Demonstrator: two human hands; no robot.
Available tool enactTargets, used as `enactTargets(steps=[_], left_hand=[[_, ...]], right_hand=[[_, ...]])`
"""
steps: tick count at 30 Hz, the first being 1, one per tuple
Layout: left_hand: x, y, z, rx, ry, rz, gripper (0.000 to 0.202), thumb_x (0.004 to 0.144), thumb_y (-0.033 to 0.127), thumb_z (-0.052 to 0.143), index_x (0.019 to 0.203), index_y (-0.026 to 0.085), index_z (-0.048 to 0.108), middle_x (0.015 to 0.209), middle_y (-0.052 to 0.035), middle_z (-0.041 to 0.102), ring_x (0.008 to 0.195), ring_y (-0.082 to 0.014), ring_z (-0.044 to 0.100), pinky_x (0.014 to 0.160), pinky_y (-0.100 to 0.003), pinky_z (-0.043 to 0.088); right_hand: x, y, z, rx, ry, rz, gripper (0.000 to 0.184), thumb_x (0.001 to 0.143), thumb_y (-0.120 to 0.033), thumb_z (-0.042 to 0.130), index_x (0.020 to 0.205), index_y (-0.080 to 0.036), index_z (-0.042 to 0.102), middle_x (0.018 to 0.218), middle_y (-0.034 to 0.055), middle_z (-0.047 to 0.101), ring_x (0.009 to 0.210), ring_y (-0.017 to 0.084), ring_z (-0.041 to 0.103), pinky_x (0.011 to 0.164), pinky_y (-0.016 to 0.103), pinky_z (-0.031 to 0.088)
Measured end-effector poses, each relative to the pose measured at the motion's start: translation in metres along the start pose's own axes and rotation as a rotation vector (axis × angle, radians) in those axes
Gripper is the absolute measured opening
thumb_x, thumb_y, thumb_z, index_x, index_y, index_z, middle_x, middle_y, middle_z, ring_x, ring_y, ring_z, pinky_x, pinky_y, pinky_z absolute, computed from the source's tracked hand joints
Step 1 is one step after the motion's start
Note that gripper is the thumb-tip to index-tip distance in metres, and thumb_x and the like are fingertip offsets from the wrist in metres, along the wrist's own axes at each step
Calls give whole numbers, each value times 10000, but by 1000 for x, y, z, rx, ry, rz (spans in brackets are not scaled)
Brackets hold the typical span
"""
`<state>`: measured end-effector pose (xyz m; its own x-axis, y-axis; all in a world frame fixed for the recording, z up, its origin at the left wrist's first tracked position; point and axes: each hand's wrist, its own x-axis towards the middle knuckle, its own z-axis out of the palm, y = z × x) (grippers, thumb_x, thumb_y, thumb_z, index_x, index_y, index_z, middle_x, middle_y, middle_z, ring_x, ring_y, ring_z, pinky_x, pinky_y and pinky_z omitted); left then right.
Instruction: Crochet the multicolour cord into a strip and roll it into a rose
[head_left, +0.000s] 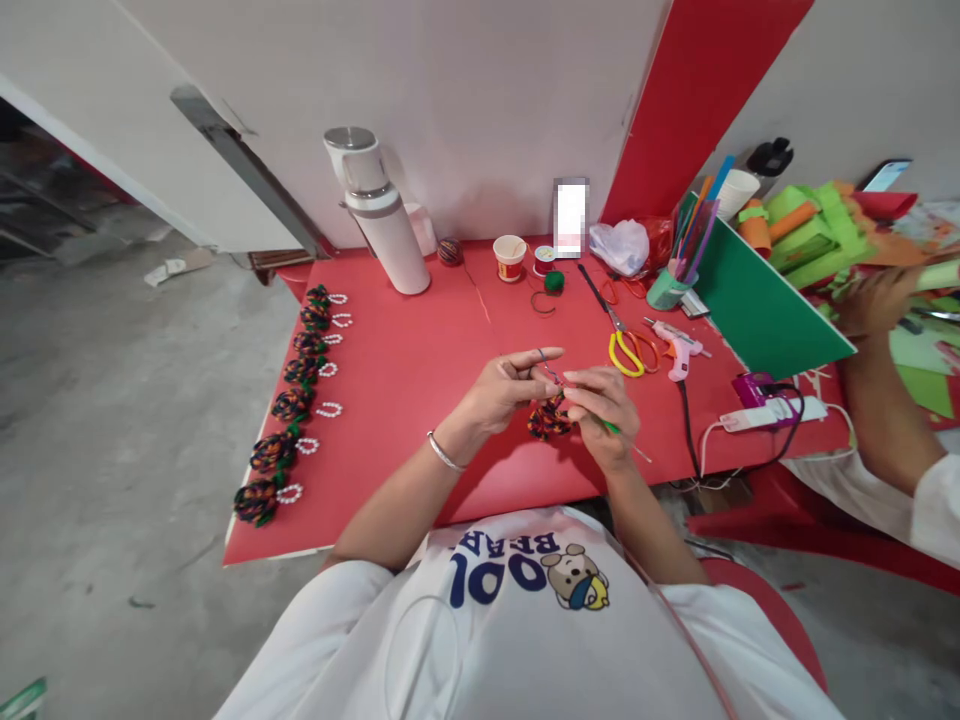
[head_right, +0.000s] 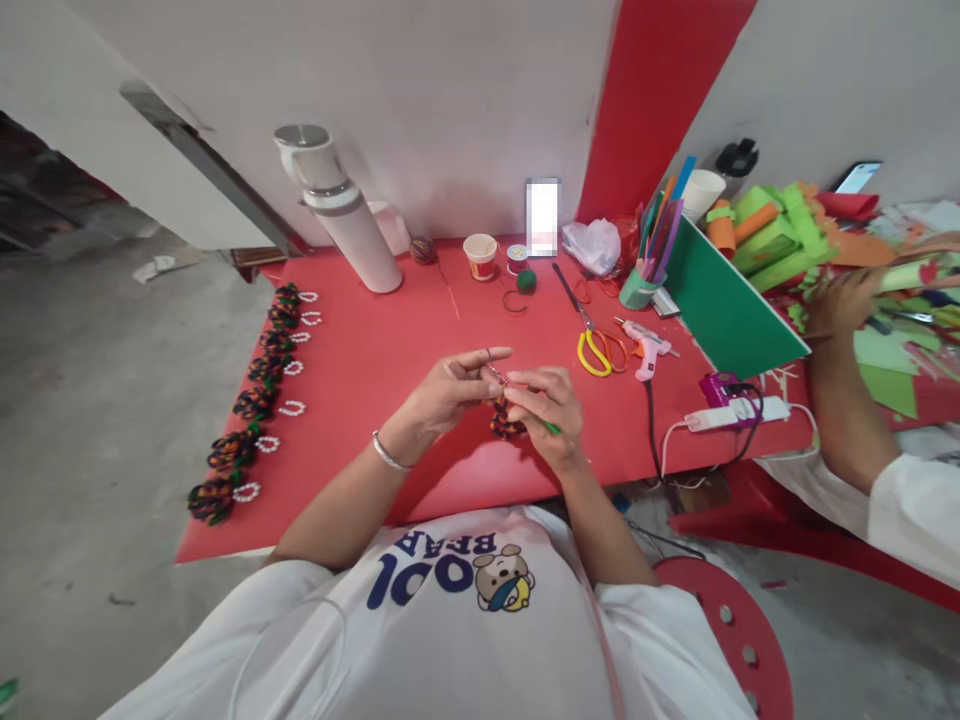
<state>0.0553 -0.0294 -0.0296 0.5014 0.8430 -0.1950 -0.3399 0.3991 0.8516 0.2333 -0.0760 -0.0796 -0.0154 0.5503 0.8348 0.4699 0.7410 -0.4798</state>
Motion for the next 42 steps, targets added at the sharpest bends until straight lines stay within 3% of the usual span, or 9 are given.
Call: enactTargets(steps=[5,12,19,22,25,30,34,38,42], left_hand=[[1,2,-7,47,-14,24,587,571,177,912,1139,120,775,644,-5,697,584,-107,610,595,-241,422],[3,5,-9,110,-39,7,525,592,163,889,1105,115,792,636,-7,676,572,-96,579,573,-236,385],[1,14,-11,142,-151,-46,477,575,145,876,1047,122,812,652,-17,685,571,-92,594,568,-221,413],[2,11,-6,154,-154,-15,517,576,182,899,1081,128,802,672,-27,708,570,-97,610,561,-215,438],[4,3,3,175,-38,98,604,593,226,912,1169,120,765,698,-26,728,586,-111,634,578,-224,483],[3,-17,17,266,219,266,654,627,225,901,1241,85,723,647,8,709,571,-94,618,602,-213,500],[1,-22,18,148,136,201,679,612,269,930,1236,101,721,691,-14,742,604,-108,656,646,-228,534],[-3,-7,9,76,13,81,748,578,274,958,1261,101,708,771,-65,780,632,-140,691,667,-267,568],[-9,11,0,220,-10,51,718,639,209,909,1308,80,683,800,-85,792,673,-160,717,695,-285,591]], right_hand=[[10,4,-22,45,-146,-14,280,932,-366,699,1208,-399,731,1103,2,801,953,212,683,860,440,562],[17,0,-38,57,-233,-10,267,894,-364,739,1159,-394,759,1067,-7,819,952,215,679,878,442,559],[35,-1,-49,335,-335,151,155,925,-368,715,1052,-336,796,981,26,820,885,216,711,846,441,562],[29,4,-38,503,-245,285,202,940,-470,667,990,-324,797,918,27,804,836,210,721,788,419,587],[16,1,-20,423,-67,370,226,955,-491,635,1017,-335,786,1012,32,787,898,208,727,781,403,605],[-3,-13,2,-67,15,216,194,955,-304,671,1115,-345,772,1121,40,778,1036,224,690,930,452,577],[-10,-16,13,-160,174,146,230,961,-277,660,1156,-360,749,1140,39,772,1028,220,691,905,445,571],[-6,-7,13,138,262,298,217,978,-457,615,1041,-314,765,1031,42,791,971,218,724,879,433,592],[13,10,-11,581,-62,410,294,919,-553,663,927,-287,787,924,38,811,845,213,753,797,415,621]])
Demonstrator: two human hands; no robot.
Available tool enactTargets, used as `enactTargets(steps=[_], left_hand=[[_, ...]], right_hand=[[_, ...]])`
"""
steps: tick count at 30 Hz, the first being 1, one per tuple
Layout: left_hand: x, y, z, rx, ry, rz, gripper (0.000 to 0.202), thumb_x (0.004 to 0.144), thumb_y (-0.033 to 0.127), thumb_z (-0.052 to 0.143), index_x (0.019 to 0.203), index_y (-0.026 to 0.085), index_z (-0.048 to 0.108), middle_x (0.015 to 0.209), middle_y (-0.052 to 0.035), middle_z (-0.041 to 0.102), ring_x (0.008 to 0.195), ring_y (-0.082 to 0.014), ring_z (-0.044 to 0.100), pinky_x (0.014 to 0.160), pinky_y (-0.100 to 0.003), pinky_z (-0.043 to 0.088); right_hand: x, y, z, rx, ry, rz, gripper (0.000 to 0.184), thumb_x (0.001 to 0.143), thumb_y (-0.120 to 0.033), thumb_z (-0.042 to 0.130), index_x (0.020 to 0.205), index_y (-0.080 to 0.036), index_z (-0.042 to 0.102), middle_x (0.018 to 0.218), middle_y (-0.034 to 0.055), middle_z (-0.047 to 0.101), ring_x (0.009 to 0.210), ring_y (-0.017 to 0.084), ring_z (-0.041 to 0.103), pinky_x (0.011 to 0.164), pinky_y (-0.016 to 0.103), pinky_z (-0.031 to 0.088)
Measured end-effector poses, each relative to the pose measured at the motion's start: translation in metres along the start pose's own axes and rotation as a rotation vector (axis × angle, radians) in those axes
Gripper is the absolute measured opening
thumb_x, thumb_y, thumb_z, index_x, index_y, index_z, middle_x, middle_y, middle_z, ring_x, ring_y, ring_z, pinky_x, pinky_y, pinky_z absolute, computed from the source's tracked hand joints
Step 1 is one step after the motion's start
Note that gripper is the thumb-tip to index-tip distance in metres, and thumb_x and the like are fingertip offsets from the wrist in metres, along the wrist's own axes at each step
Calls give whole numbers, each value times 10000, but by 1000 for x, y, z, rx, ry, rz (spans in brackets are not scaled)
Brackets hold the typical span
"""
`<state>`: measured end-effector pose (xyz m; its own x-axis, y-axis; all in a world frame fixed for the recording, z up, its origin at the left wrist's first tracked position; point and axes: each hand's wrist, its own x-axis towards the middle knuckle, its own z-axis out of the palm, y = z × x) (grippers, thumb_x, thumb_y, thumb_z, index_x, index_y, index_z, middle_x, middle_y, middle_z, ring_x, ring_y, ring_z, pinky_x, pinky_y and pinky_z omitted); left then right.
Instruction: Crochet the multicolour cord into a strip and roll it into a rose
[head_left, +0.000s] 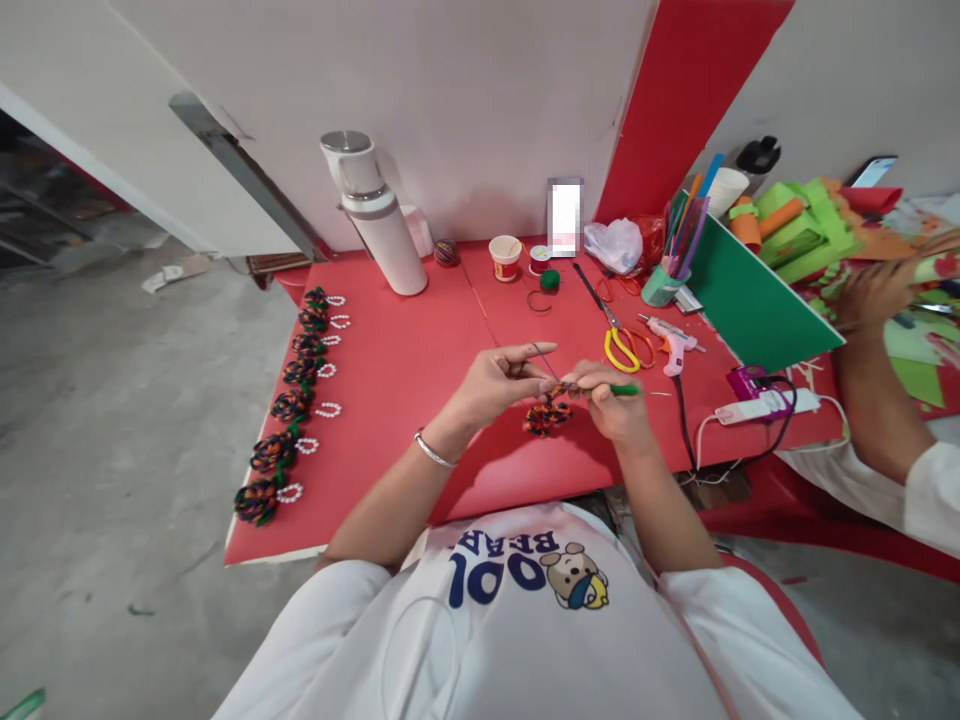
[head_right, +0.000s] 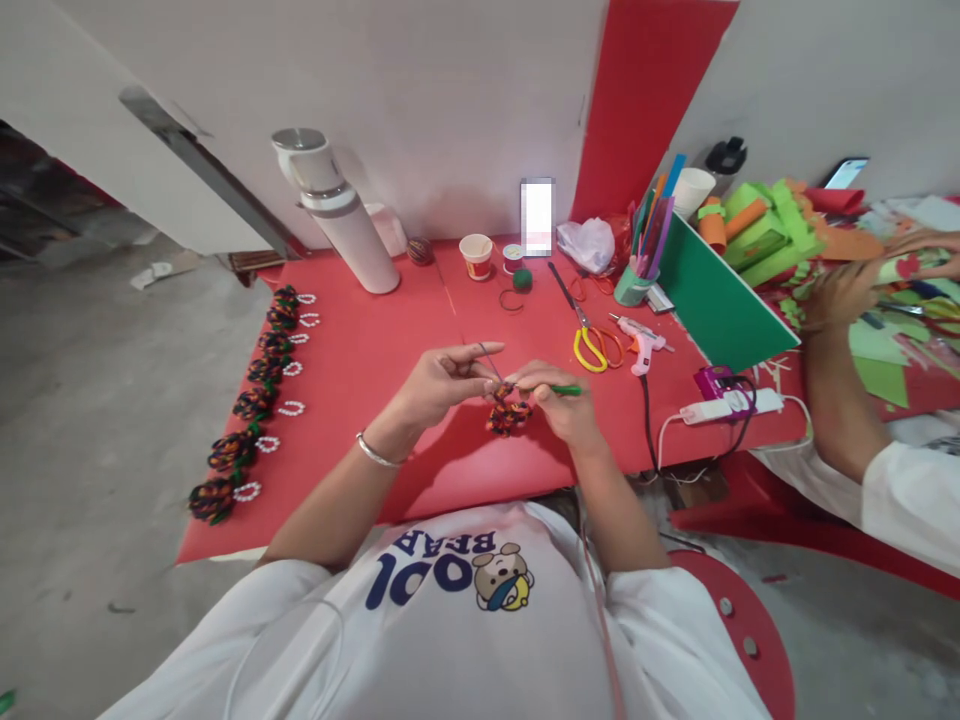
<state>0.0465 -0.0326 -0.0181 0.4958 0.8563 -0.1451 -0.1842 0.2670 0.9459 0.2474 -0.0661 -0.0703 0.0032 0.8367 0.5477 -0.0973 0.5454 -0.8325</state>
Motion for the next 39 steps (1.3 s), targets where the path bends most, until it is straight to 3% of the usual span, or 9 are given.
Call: enactTargets(steps=[4,10,16,19,21,27,30,34,39], left_hand=[[-2,4,0,148,15,49,677,664,140,853,1314,62,678,794,-85,793,704,-171,731,691,-275,589],[5,-3,3,222,210,152,586,653,138,838,1224,74,726,706,-39,768,617,-144,704,645,-244,562],[7,-5,2,-48,117,24,735,603,222,912,1277,46,675,666,-30,738,576,-135,669,604,-249,537],[6,-5,0,-160,6,-80,711,570,228,934,1229,82,713,687,-27,735,535,-99,620,529,-207,457],[6,-4,-5,-184,-37,-131,678,565,212,931,1203,98,733,709,-37,743,529,-88,609,491,-189,396],[5,4,-21,31,24,-56,556,594,151,906,1123,71,756,681,-53,741,623,-126,663,605,-222,482],[5,7,-20,76,-65,-51,519,606,163,901,1101,74,769,696,-62,745,644,-138,673,643,-243,507],[7,2,-10,21,-94,-7,517,620,181,885,1119,104,777,703,-42,730,597,-113,631,566,-221,459],[10,-11,-2,-52,-32,57,546,633,174,873,1167,131,765,781,-30,736,672,-108,653,650,-229,507]], right_hand=[[23,-22,-28,-83,-331,57,175,926,-409,709,951,-270,812,936,49,832,912,224,780,860,422,625],[29,-41,-22,-547,-415,-224,159,934,-273,707,1070,-290,787,1081,45,827,957,195,773,875,381,621],[-5,-14,7,-854,-138,-484,218,892,-240,751,1094,-317,776,1096,67,801,967,220,746,825,392,639],[-15,-2,17,-848,81,-533,258,876,-229,769,1096,-364,775,990,36,773,909,209,732,782,382,633],[-14,-2,17,-763,77,-551,294,875,-240,774,1136,-373,760,995,31,766,918,208,729,792,390,628],[15,-35,-9,-493,-325,-235,175,935,-280,703,1092,-301,778,1053,49,816,952,206,759,856,401,617],[23,-41,-18,-318,-372,-32,143,962,-310,663,993,-267,795,966,49,823,916,202,773,855,384,621],[13,-19,-8,-59,-182,81,301,946,-518,636,912,-259,786,876,52,793,823,208,761,740,371,640],[-12,5,18,-292,136,-20,188,944,-437,671,1002,-304,791,1029,43,752,982,200,724,866,377,621]])
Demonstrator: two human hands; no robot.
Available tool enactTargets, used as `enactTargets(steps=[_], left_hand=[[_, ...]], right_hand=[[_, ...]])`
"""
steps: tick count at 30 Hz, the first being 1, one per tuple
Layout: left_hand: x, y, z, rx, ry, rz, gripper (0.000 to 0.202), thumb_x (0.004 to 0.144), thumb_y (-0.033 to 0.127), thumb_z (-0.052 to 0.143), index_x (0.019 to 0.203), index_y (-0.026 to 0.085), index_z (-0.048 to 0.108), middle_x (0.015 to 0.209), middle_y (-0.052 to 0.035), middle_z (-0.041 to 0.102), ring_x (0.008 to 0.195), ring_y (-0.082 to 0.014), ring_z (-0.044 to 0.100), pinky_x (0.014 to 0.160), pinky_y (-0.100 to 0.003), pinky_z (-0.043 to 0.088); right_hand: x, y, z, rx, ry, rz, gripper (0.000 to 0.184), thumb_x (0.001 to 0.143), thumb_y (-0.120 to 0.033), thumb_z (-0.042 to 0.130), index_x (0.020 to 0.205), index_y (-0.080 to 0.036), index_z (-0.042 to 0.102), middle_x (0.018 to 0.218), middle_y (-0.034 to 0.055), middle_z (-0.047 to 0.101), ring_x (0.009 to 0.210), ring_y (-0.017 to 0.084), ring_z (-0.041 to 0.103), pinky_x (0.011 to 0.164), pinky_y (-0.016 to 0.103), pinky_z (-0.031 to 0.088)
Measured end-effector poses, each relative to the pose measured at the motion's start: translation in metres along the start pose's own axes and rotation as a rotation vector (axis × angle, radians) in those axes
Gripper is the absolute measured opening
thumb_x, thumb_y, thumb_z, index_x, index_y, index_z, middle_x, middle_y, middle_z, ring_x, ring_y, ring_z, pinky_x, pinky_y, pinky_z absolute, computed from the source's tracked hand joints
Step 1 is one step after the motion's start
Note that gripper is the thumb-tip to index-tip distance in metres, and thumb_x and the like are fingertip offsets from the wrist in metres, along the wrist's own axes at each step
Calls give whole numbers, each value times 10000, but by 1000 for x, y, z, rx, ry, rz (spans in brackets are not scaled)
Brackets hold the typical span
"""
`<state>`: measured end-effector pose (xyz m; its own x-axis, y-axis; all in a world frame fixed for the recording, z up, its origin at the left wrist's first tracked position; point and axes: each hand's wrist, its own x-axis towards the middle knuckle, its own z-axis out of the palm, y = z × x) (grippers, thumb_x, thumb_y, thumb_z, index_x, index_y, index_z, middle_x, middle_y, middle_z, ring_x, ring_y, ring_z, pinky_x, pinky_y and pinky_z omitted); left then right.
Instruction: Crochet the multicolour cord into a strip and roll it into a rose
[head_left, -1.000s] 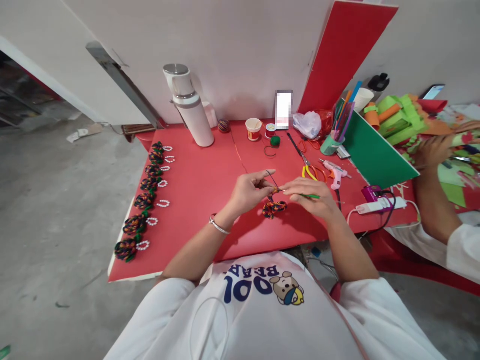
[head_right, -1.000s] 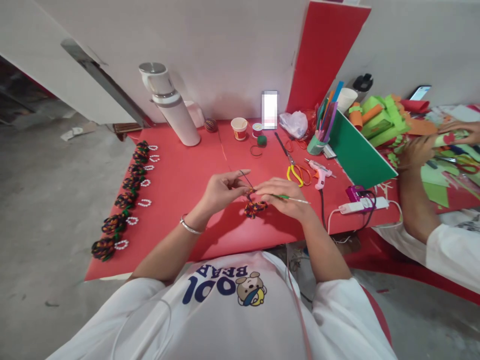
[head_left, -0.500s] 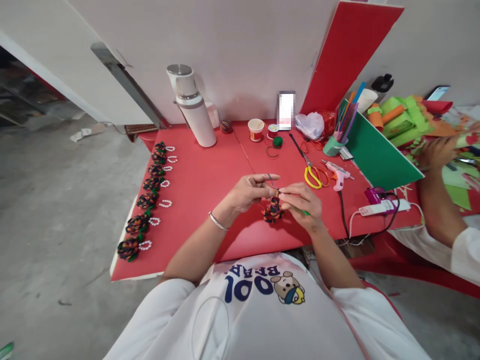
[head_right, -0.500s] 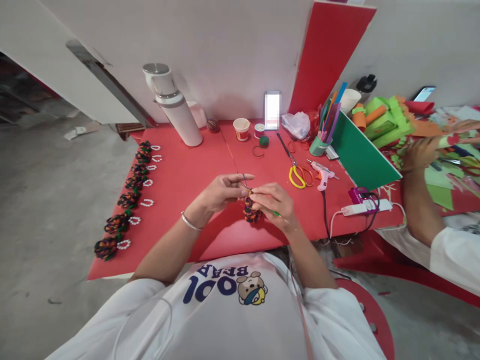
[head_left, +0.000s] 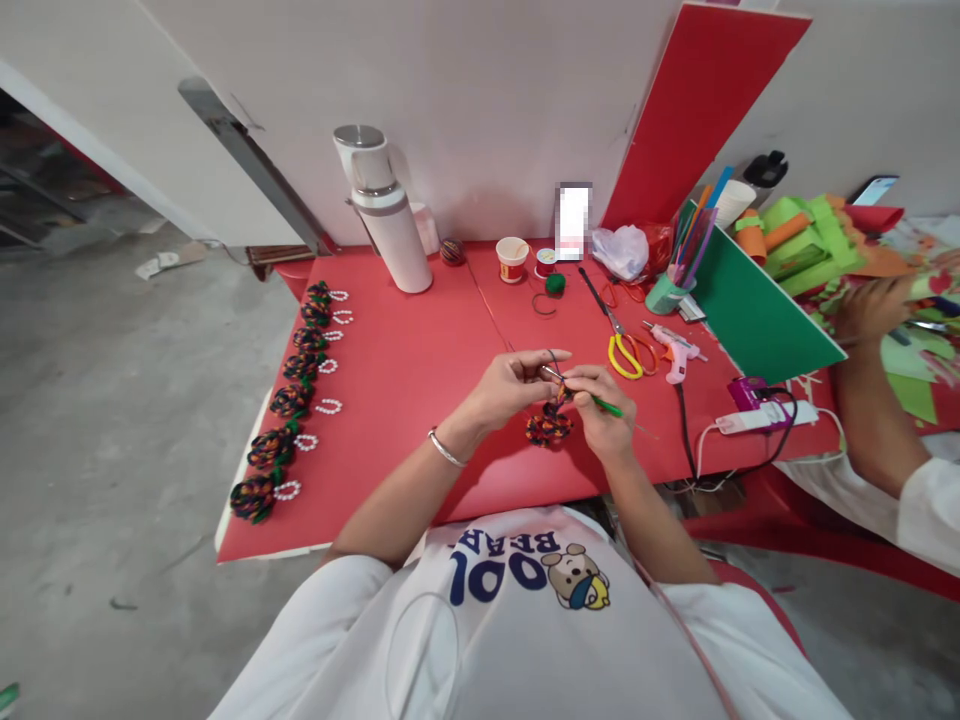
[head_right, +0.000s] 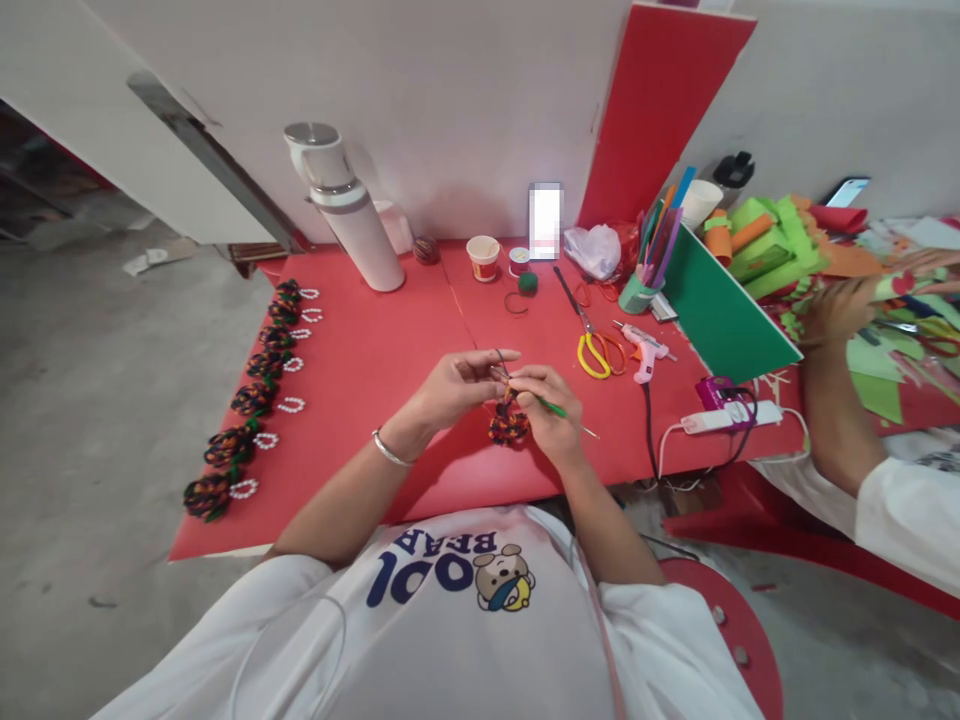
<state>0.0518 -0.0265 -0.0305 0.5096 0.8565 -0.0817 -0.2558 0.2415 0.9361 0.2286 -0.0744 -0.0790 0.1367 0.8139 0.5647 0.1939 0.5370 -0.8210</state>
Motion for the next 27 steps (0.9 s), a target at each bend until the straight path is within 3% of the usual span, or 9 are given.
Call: enactTargets(steps=[4,8,10,13,15,19,21,27], left_hand=[[0,-5,1,-15,28,0,591,617,218,906,1178,118,753,790,-35,737,674,-128,667,652,-254,531],[1,-12,13,-61,173,57,551,590,239,927,1103,112,770,675,8,681,612,-101,621,634,-237,508],[0,-15,19,-134,194,18,536,578,245,931,1076,122,778,636,29,643,554,-73,564,567,-209,453],[-2,-15,22,-224,118,-123,567,558,248,938,1092,136,782,614,37,615,465,-41,466,439,-186,284],[-3,-12,18,-237,81,-173,564,547,222,940,1084,140,788,635,22,636,468,-45,480,426,-190,243],[-3,-2,8,-224,75,-152,521,528,157,938,1030,141,802,656,8,663,581,-94,611,555,-213,419],[-2,1,5,-206,70,-148,514,523,156,940,1019,144,805,661,8,667,604,-103,631,583,-221,438],[-1,1,0,-83,66,-144,544,546,213,929,1068,132,801,677,-11,675,558,-85,577,482,-217,291]], right_hand=[[-9,-7,4,-87,13,-68,184,980,-358,626,1074,-315,779,1042,44,746,971,196,719,873,380,619],[-17,-10,7,-301,76,-211,230,950,-297,668,1154,-349,762,1089,47,735,1015,218,698,914,409,609],[-21,-7,10,-389,137,-290,278,941,-268,676,1188,-373,747,1119,43,726,1028,221,694,910,413,609],[-21,-1,9,-384,156,-345,248,958,-283,651,1170,-370,746,1086,42,732,990,213,703,861,408,617],[-14,0,2,-287,76,-329,197,977,-337,626,1125,-357,754,1046,39,751,957,214,712,845,423,617],[5,-4,-24,-172,-134,-298,205,974,-441,618,1094,-363,765,1095,32,781,974,228,712,882,475,593],[12,-9,-35,-186,-205,-305,201,954,-429,655,1117,-382,764,1137,22,783,986,225,703,899,476,578],[23,-24,-48,-230,-317,-355,208,910,-382,724,1112,-380,778,1036,7,817,952,220,682,886,449,562]])
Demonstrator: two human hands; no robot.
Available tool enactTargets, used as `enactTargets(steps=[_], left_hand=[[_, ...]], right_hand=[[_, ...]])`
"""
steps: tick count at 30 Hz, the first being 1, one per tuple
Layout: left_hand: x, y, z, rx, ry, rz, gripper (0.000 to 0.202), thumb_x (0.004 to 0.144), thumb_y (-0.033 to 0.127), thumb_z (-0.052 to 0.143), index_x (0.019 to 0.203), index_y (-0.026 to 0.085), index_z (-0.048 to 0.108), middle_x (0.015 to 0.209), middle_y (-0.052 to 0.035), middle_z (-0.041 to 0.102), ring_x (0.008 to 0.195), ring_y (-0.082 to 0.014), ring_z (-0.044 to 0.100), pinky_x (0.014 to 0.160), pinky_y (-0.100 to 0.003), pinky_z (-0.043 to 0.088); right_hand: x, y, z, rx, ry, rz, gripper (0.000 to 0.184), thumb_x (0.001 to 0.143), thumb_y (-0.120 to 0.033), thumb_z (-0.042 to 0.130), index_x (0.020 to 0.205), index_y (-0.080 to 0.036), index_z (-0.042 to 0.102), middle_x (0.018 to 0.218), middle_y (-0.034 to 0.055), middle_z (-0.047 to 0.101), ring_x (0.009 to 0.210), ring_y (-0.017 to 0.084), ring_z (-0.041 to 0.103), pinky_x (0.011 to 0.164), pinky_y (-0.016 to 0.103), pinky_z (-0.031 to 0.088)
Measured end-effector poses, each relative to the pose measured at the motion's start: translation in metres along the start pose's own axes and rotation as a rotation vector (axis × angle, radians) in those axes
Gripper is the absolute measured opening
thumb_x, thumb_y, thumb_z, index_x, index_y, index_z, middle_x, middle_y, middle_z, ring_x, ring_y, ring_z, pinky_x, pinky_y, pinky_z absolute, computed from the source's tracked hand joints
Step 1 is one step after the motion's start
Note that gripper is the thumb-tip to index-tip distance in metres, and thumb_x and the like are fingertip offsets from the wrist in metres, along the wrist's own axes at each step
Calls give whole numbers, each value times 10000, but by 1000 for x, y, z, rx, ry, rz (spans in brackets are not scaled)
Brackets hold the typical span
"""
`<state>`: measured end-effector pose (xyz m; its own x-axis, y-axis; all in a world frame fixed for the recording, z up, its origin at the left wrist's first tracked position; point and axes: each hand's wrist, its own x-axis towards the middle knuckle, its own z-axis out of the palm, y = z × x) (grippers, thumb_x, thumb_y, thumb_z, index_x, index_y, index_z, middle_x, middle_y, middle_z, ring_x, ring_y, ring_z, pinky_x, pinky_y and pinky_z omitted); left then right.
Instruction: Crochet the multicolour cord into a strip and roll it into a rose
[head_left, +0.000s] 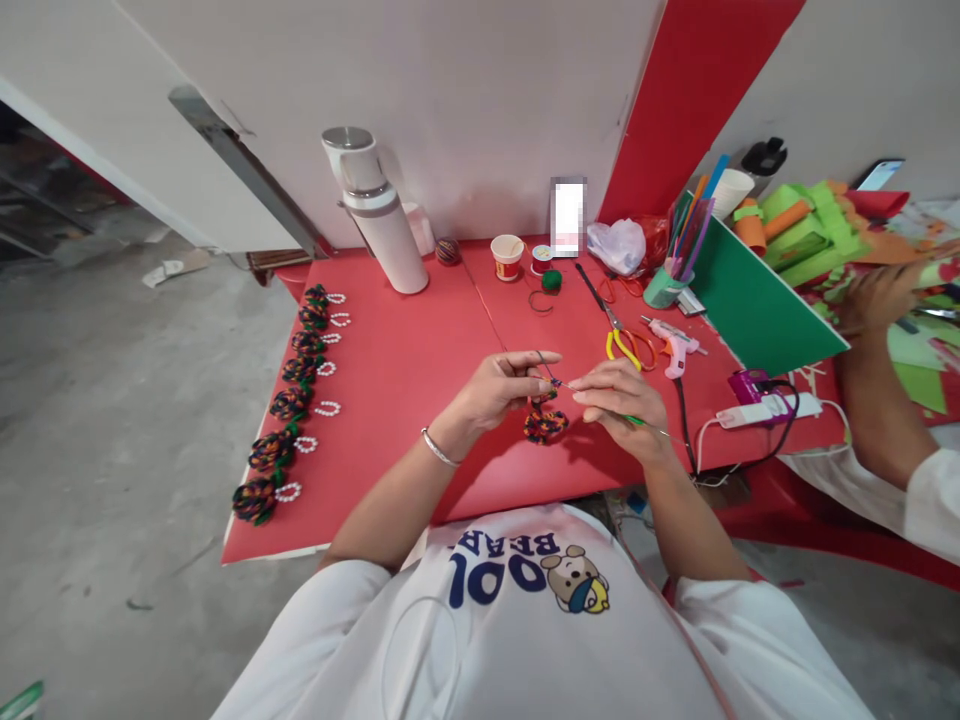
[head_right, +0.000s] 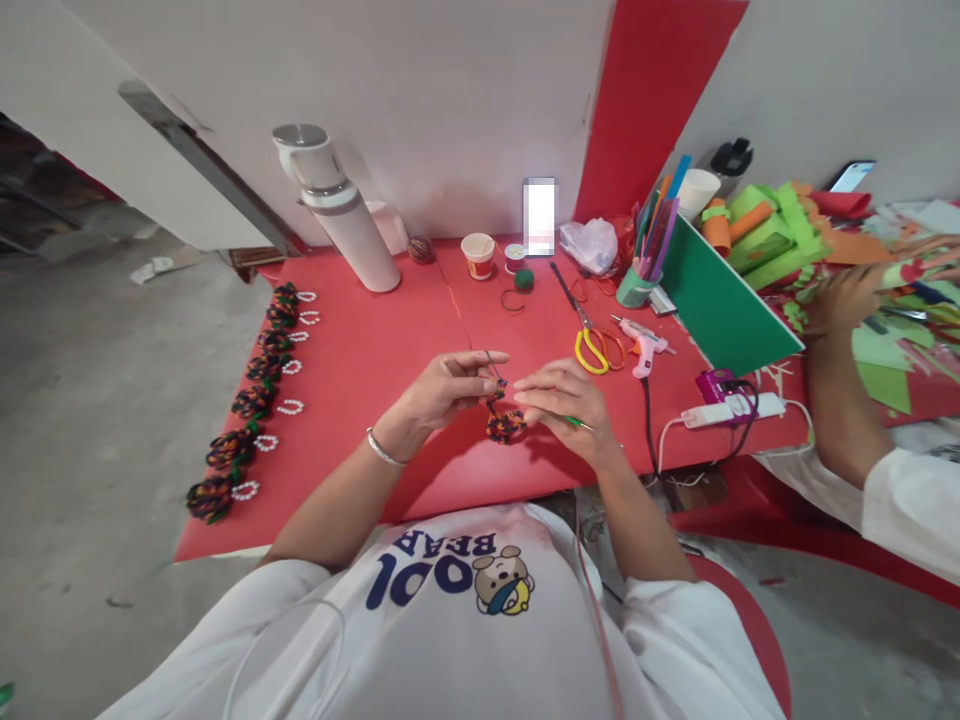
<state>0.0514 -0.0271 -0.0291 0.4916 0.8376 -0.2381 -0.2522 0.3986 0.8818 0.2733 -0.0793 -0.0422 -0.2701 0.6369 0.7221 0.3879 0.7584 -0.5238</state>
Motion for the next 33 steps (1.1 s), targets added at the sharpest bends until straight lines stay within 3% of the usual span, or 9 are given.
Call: enactTargets(steps=[8,11,14,15,19,21,24,27,33], left_hand=[[1,5,-6,53,-104,2,501,565,184,896,1056,126,810,655,-2,641,517,-66,528,471,-212,277],[0,5,-5,30,-142,0,525,574,195,899,1085,128,803,681,-10,657,525,-67,532,466,-204,285],[-1,-1,2,20,-102,75,572,596,216,898,1150,129,781,693,-9,668,557,-81,563,487,-202,332],[0,-5,5,27,-54,126,592,608,220,895,1179,132,769,696,-5,670,572,-85,571,503,-202,355],[0,-22,21,75,196,328,623,624,205,881,1227,130,741,679,23,661,597,-74,556,587,-205,429],[-1,-28,26,41,228,330,616,630,223,882,1223,135,740,671,36,642,595,-68,548,599,-203,436],[-4,-26,27,-59,155,239,611,618,246,897,1202,145,748,666,41,625,553,-56,520,553,-198,404],[-7,-15,19,-112,50,130,590,587,236,915,1151,143,772,656,35,621,515,-49,498,505,-200,348],[-8,0,0,-25,-55,39,532,552,181,913,1071,136,808,663,6,643,554,-70,558,526,-205,363]], right_hand=[[8,1,-10,228,-40,112,152,919,-378,721,1039,-338,804,987,23,827,897,221,716,866,449,561],[4,9,4,401,9,210,184,928,-451,691,973,-316,808,908,36,813,862,229,723,833,453,579],[-6,9,30,514,200,289,278,939,-541,632,954,-314,791,871,35,781,821,217,719,735,405,591],[-9,6,39,463,281,312,259,958,-517,615,977,-323,786,921,34,777,853,211,717,723,385,589],[-21,-8,67,-37,392,253,185,952,-320,677,1102,-365,775,1053,36,743,1010,221,669,884,421,575],[-24,-11,75,-196,444,202,227,945,-297,685,1141,-380,766,1057,40,730,1012,228,647,897,434,562],[-23,-10,78,-169,493,161,238,952,-314,674,1161,-397,753,1055,36,711,997,225,639,874,429,560],[-19,-4,68,-18,454,116,207,960,-349,660,1135,-404,757,1019,27,721,962,222,648,845,429,560],[-10,4,26,119,139,36,219,938,-430,676,1138,-418,764,1068,12,786,956,233,675,887,476,540]])
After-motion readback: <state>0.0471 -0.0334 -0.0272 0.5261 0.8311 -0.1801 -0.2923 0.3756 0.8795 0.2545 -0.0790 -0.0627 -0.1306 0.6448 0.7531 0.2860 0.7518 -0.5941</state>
